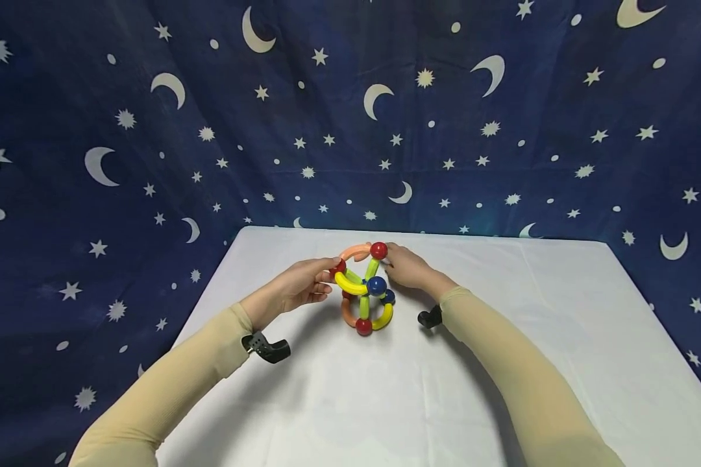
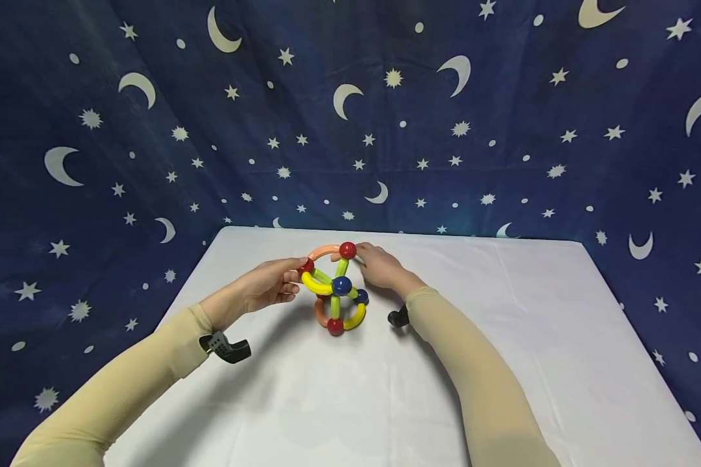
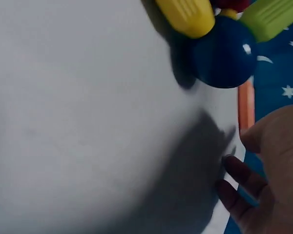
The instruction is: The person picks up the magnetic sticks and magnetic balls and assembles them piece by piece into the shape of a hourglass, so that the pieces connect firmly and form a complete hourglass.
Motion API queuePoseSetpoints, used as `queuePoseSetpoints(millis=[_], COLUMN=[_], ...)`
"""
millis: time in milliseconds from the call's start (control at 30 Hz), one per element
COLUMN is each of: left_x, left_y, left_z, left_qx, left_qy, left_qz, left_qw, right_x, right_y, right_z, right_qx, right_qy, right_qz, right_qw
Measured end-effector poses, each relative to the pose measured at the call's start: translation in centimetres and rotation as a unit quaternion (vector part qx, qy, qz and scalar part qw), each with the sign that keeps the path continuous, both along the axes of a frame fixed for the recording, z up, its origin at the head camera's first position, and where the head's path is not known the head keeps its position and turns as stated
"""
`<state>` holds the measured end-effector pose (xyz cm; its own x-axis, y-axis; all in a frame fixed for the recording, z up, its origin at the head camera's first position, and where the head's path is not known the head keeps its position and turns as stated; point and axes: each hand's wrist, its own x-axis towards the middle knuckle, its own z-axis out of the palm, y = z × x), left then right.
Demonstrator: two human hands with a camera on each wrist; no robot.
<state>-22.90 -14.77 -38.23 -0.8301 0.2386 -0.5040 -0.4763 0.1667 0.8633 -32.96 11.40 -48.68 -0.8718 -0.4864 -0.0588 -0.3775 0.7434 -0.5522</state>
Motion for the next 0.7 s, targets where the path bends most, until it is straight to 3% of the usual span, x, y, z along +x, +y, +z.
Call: queuePoseSetpoints(millis=[200, 433, 567, 700], left_x=[0.3, 0.3, 0.2, 0.1], left_y=[0.5, 0.6, 0.3, -0.2], left_z=[-0.3, -0.3, -0.2, 0.0], left_qx=[0.0, 0.0, -0.001, -0.003], left_qy=[0.004, 0.003, 0.004, 0.004], left_qz=[-0.005, -0.006, -0.005, -0.002], left_qw=[1.0, 1.0, 1.0, 1.0], right_x=[-0.8, -1.3, -1.2, -1.0], right_y=[-0.9, -1.3, -1.2, -0.5], right_z=[0.0, 0.3, 1.0, 1.4], right_qx=[0.072, 0.086, 0.127, 0.192], right_qy=[-0.006, -0.043, -0.026, 0.021], right_qz=[-0.005, -0.003, -0.01, 0.009], right_qw=[0.997, 0.995, 0.992, 0.981])
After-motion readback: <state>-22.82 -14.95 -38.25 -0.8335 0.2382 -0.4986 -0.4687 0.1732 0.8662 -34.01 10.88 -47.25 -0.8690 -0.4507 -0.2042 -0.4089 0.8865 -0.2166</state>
